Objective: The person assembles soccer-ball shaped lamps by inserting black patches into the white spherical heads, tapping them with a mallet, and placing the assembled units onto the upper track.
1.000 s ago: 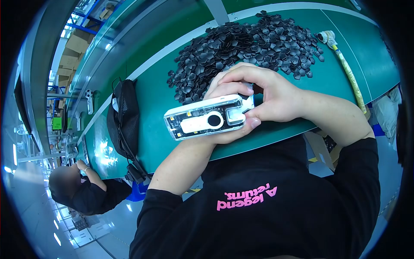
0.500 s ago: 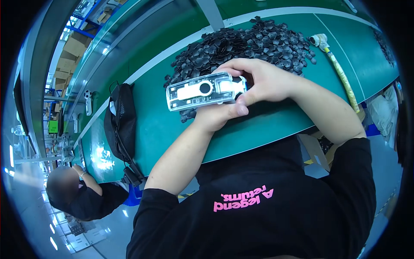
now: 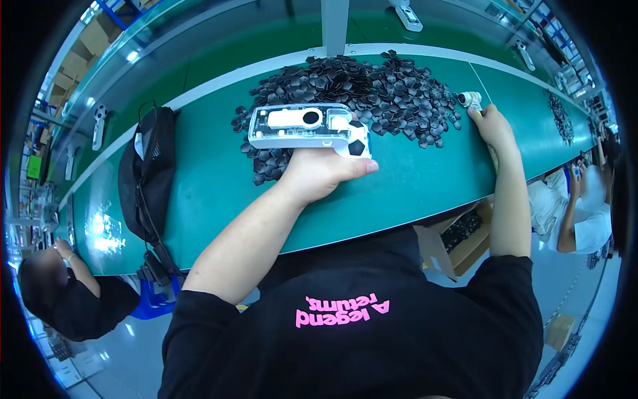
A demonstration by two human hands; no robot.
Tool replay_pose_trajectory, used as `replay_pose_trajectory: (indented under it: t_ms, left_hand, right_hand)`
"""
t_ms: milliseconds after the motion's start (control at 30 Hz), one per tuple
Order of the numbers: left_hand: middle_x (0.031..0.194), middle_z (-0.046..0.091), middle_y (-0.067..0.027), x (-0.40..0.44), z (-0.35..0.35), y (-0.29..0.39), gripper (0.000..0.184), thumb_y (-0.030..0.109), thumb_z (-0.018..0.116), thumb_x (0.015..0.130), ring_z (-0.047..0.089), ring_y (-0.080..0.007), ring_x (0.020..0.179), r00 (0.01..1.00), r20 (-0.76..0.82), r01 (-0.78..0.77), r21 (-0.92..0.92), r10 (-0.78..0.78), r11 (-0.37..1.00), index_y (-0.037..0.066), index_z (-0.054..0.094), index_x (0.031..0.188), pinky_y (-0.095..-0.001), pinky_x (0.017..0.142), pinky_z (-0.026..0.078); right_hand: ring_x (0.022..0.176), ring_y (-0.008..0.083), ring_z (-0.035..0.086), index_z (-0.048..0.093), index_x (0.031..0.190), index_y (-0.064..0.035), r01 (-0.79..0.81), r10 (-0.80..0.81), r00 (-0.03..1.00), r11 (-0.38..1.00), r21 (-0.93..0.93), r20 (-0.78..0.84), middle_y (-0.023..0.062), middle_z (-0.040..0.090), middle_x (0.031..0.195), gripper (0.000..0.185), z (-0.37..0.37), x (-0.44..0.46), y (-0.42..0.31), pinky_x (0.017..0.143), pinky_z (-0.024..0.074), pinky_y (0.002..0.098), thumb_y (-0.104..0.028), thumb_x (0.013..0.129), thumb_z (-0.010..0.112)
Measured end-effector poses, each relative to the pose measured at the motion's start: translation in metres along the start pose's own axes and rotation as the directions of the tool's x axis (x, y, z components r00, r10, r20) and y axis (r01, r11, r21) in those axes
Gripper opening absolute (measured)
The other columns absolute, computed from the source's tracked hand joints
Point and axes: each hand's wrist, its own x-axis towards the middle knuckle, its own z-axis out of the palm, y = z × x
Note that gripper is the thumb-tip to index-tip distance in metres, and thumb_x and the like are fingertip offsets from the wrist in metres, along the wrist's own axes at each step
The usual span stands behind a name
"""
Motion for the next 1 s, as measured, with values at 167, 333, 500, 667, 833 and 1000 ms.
replay_pose_trajectory:
  t_ms: [167,333,500,667,833,1000]
  left_hand:
    - [0.111,0.06,-0.0098,0.005,-0.002,0.006,0.067,0.014,0.089,0.067,0.06,-0.0179,0.1,0.992,-0.084,0.082,-0.103,-0.091,0.991,-0.001,0.054,0.122,-0.034,0.087,0.051]
    - [0.103,0.063,-0.0084,0.007,-0.004,0.002,0.056,0.014,0.088,0.069,0.063,-0.0175,0.093,0.962,-0.258,-0.086,0.017,0.087,0.996,0.0,0.058,0.113,-0.0329,0.082,0.053]
    - [0.099,0.065,-0.0096,0.003,0.002,-0.001,0.048,0.014,0.086,0.068,0.064,-0.0184,0.091,0.955,-0.243,-0.117,0.225,0.172,0.967,0.0,0.06,0.106,-0.0332,0.08,0.053]
    - [0.112,0.062,-0.0097,0.002,0.004,0.004,0.063,0.006,0.083,0.065,0.063,-0.017,0.1,0.974,-0.221,0.01,0.241,0.045,0.97,0.001,0.055,0.121,-0.0325,0.088,0.052]
    - [0.107,0.064,-0.009,-0.001,0.003,0.005,0.057,0.005,0.081,0.066,0.063,-0.0169,0.098,0.972,-0.215,-0.034,0.25,0.089,0.968,0.001,0.056,0.118,-0.0326,0.086,0.052]
    - [0.097,0.067,-0.01,-0.007,0.007,0.009,0.045,0.016,0.084,0.068,0.066,-0.022,0.088,0.966,-0.198,-0.105,0.29,0.167,0.951,0.0,0.061,0.103,-0.0348,0.08,0.053]
  right_hand:
    - [0.091,0.0415,0.065,0.063,0.101,-0.0012,0.072,-0.073,0.983,0.997,-0.011,-0.168,0.0241,0.067,0.092,0.043,0.002,0.0,0.001,0.079,0.0504,0.0481,-0.044,0.097,0.055]
    - [0.078,0.0421,0.063,0.062,0.095,-0.0017,0.388,-0.315,0.855,0.915,0.107,-0.412,0.0227,0.064,0.082,0.029,-0.044,-0.063,-0.038,0.066,0.0487,0.0483,-0.029,0.101,0.052]
    - [0.067,0.0368,0.063,0.056,0.088,-0.0035,0.787,-0.732,0.613,0.597,0.152,-0.298,0.0157,0.061,0.075,0.014,-0.058,-0.164,-0.112,0.056,0.0501,0.0446,-0.014,0.092,0.064]
    - [0.064,0.0384,0.059,0.054,0.087,-0.0005,0.851,-0.781,0.524,0.47,0.233,-0.34,0.0168,0.059,0.075,0.012,-0.058,-0.185,-0.146,0.056,0.0472,0.0446,-0.008,0.092,0.062]
    - [0.064,0.0349,0.062,0.053,0.085,-0.0013,0.87,-0.752,0.49,0.453,0.194,-0.441,0.0148,0.06,0.074,0.018,-0.069,-0.185,-0.153,0.055,0.0489,0.0433,-0.012,0.089,0.067]
    - [0.064,0.0348,0.063,0.051,0.083,-0.0021,0.848,-0.787,0.531,0.492,0.198,-0.314,0.0148,0.06,0.072,0.02,-0.055,-0.19,-0.164,0.055,0.0496,0.0441,-0.012,0.089,0.067]
